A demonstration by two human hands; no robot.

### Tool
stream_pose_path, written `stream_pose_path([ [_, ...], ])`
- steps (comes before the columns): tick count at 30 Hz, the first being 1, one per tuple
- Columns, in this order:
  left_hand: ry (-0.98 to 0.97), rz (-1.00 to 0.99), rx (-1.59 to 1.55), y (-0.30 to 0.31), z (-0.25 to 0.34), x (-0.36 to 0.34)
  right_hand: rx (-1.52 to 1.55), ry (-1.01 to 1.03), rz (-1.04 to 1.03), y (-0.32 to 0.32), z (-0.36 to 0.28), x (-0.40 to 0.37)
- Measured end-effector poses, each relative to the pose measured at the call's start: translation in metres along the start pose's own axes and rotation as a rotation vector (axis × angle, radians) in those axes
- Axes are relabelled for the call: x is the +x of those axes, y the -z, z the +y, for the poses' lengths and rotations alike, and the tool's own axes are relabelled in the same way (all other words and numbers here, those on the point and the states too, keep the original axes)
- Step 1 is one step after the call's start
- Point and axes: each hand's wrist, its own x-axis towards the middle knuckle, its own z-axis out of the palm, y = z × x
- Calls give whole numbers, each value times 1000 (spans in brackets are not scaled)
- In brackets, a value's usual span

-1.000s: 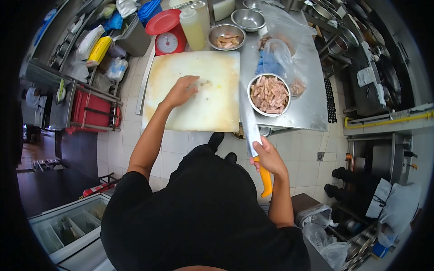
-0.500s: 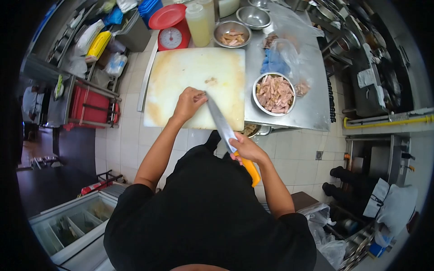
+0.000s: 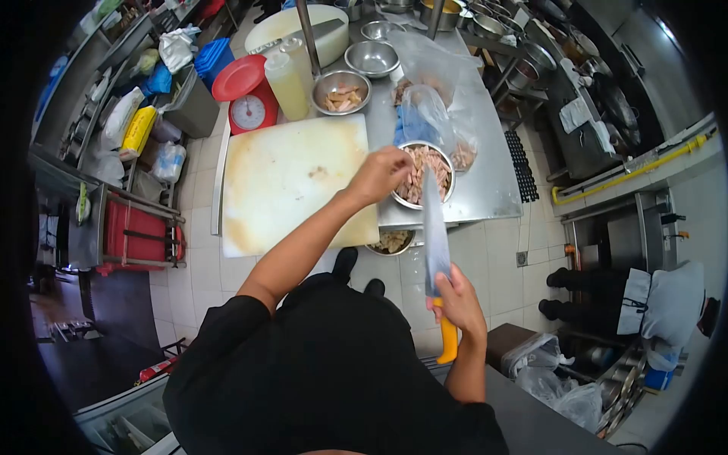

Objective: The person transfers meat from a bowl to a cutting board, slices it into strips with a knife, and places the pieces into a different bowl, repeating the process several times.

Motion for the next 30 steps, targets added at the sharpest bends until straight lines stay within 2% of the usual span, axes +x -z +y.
stream_pose_path([
  [1,-30,-102,98,-3,-4,7,41,-1,52,4,2,-4],
  [2,-37,-104,100,-6,-10,10,46,-1,63,7,5,-6],
  [4,-223,-55,70,-7,-16,14,63,-15,82,9,10,-6],
  [5,-227,-63,71,-4,-21,18,73,-27,91,9,12,-5],
  [7,-65,124,-43,12,-39,30,101,-26,103,5,15,1],
  [9,99,328,-11,44,-63,45,142,-18,145,1,22,5],
  [10,-201,483,299,62,-108,57,144,-21,150,-1,26,9],
  [11,-28,361,135,82,-152,63,148,-15,165,-2,29,13],
  [12,202,402,244,102,-154,57,121,40,129,-3,29,17],
  [13,270,426,454,118,-166,52,140,83,175,0,25,18],
  [14,389,380,658,127,-213,53,115,35,148,-1,20,21],
  [15,480,356,566,126,-217,53,87,-22,103,-5,18,24],
  [17,682,257,332,128,-237,57,107,6,91,-9,25,38],
  [18,643,302,110,121,-230,60,114,13,102,-12,24,41],
  [19,710,345,79,117,-235,67,118,18,113,-14,23,43],
  [20,745,388,-169,116,-208,72,114,22,108,-17,16,43],
  [21,780,340,-185,121,-202,74,102,28,92,-19,16,46],
  [22,674,464,-342,112,-208,72,128,49,85,-21,18,49],
  [23,681,491,-336,114,-214,64,153,66,74,-21,20,51],
  [25,665,444,-233,127,-183,53,134,54,33,-19,19,54],
  [27,505,395,187,149,-178,33,133,46,47,-16,18,56],
  [30,290,397,386,177,-134,-5,63,66,-2,-11,17,62],
])
